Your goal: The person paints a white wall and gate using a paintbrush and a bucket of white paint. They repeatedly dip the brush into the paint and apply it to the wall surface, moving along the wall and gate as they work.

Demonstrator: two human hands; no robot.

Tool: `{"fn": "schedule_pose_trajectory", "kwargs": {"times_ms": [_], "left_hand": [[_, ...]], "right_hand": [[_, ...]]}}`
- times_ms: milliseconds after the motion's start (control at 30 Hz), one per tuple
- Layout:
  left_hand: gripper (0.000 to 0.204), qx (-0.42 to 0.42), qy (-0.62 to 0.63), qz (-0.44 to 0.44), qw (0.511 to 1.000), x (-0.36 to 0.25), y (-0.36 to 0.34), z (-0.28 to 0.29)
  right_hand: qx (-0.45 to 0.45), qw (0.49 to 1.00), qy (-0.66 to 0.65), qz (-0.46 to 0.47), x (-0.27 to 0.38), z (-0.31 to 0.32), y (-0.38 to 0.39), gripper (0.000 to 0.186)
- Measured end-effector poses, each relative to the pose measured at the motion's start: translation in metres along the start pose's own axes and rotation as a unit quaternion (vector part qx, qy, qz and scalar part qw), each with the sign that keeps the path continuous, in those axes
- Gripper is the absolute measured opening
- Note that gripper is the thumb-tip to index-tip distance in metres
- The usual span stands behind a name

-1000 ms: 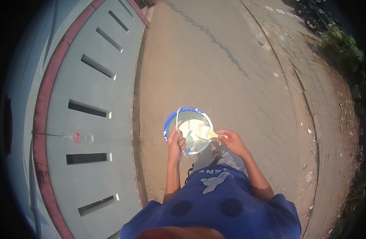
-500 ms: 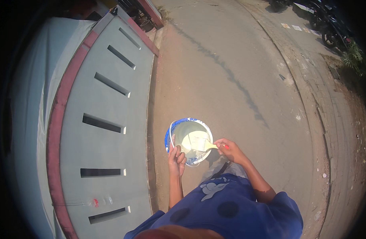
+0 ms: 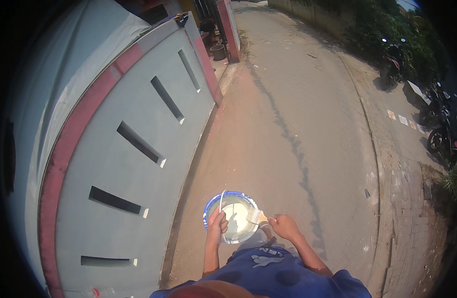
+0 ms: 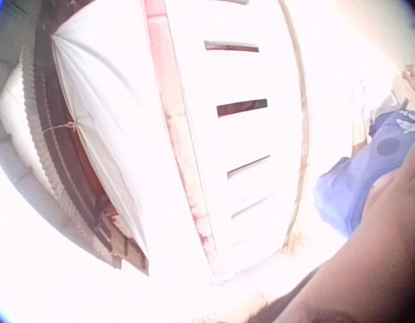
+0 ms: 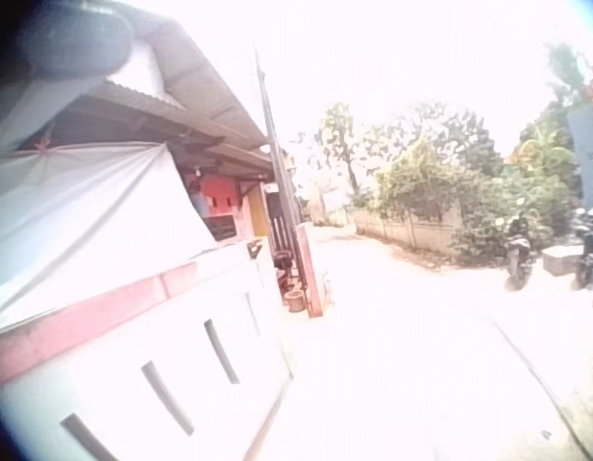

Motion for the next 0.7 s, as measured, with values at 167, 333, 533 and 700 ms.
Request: {"fn": "schedule_pose_trajectory", "kwargs": {"times_ms": [167, 333, 533, 700], "left_hand": [[0.045, -0.007, -0.026, 0.004, 1.000, -0.098, -0.121, -0.034], [0.034, -0.125, -0.068, 0.018, 0.990, -0.177, -0.257, -0.023], [0.036, -0.154, -0.071, -0.034, 0.985, -0.276, -0.457, -0.041], [0.043, -0.109, -0.023, -0.110, 0.988, -0.384, -0.602, -0.080]], "right_hand": [[-0.022, 0.996, -0.082, 0.010, -0.005, 0.071, -0.135, 0.046], [0.026, 0.998, -0.041, -0.030, -0.033, 0.121, -0.296, 0.042], [-0.013, 0.991, -0.081, 0.106, -0.064, 0.192, -0.521, 0.037], [0.051, 0.983, -0.075, 0.157, -0.097, 0.253, -0.706, 0.041]]}}
Point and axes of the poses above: each hand's wrist, its own y-axis away from the middle knuckle, its own z-axis out of the back of the hand, x = y × z, the point moved 10 cm from there along -y, towards the middle knuckle, and after that the axes turned 13 degrees about z, right-handed, at the moved point
